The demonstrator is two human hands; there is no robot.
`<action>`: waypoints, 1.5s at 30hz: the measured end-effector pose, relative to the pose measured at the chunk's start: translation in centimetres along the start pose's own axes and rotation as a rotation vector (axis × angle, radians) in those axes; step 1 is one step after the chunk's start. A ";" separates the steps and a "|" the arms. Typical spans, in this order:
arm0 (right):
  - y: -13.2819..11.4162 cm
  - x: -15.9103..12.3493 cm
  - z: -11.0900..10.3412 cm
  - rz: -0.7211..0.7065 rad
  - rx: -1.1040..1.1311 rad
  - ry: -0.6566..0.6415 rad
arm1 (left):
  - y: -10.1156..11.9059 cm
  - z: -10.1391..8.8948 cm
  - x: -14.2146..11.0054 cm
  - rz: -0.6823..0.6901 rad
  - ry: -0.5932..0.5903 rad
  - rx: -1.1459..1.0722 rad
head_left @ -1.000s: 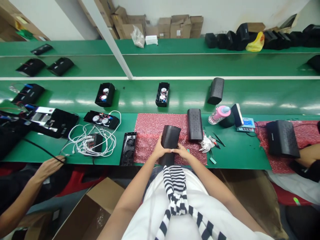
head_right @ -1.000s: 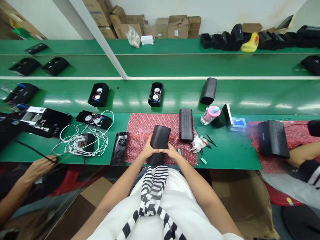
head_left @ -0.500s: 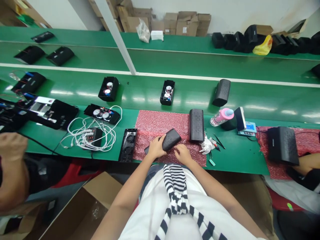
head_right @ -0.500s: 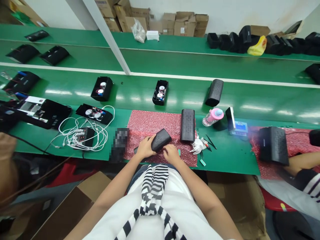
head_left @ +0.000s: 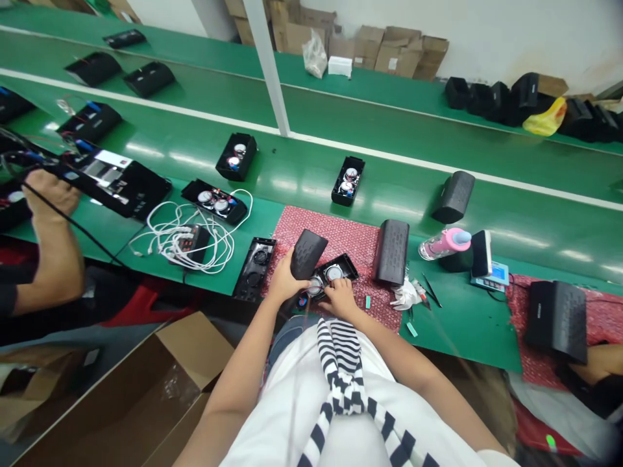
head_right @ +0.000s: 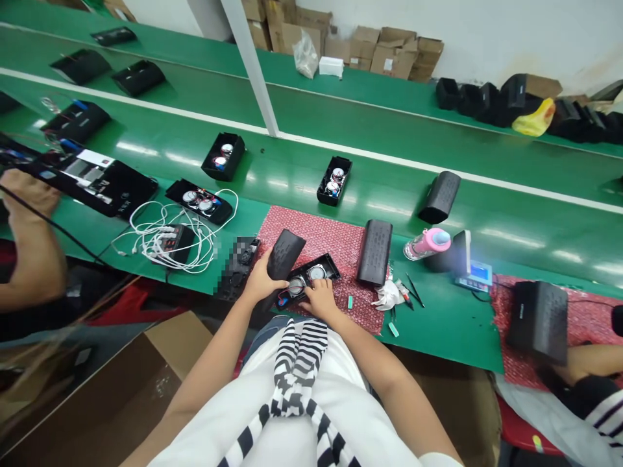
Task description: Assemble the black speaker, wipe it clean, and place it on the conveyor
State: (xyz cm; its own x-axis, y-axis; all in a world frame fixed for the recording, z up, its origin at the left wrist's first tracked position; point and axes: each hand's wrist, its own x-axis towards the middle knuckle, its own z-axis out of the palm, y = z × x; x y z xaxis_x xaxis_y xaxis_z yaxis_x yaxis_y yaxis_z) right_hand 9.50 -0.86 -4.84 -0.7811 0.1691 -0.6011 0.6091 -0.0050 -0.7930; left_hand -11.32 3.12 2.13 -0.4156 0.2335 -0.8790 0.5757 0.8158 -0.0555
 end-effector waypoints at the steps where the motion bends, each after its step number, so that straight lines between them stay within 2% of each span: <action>1: -0.1 0.0 0.3 0.025 -0.013 0.009 | -0.4 -0.1 -0.4 -0.024 0.009 -0.010; 6: -0.2 -0.3 1.3 0.065 -0.038 0.030 | -1.6 0.1 -2.1 -0.101 0.025 -0.035; 14: 0.4 -0.1 1.7 0.034 -0.024 0.000 | -1.3 1.6 -2.6 -0.123 -0.018 -0.045; 19: 0.8 0.2 1.8 -0.006 -0.031 -0.015 | -1.4 0.7 -2.5 -0.153 0.014 -0.038; 27: 0.7 -0.4 2.1 -0.071 -0.062 0.066 | -2.4 -1.0 -3.0 -0.236 0.068 -0.008; 33: 0.1 0.4 2.7 -0.251 -0.073 0.006 | -2.4 -1.3 -3.4 -0.271 0.079 0.023; 45: 0.0 1.2 3.1 -0.285 -0.108 -0.068 | -1.5 -1.1 -3.4 -0.246 0.046 0.119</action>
State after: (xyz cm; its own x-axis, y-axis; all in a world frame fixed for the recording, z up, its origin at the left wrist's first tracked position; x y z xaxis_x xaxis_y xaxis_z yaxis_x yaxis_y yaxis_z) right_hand 8.17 -3.71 -5.88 -0.9277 0.0820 -0.3643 0.3726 0.1384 -0.9176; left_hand -11.55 1.74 5.72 -0.5830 0.0617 -0.8101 0.5312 0.7834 -0.3226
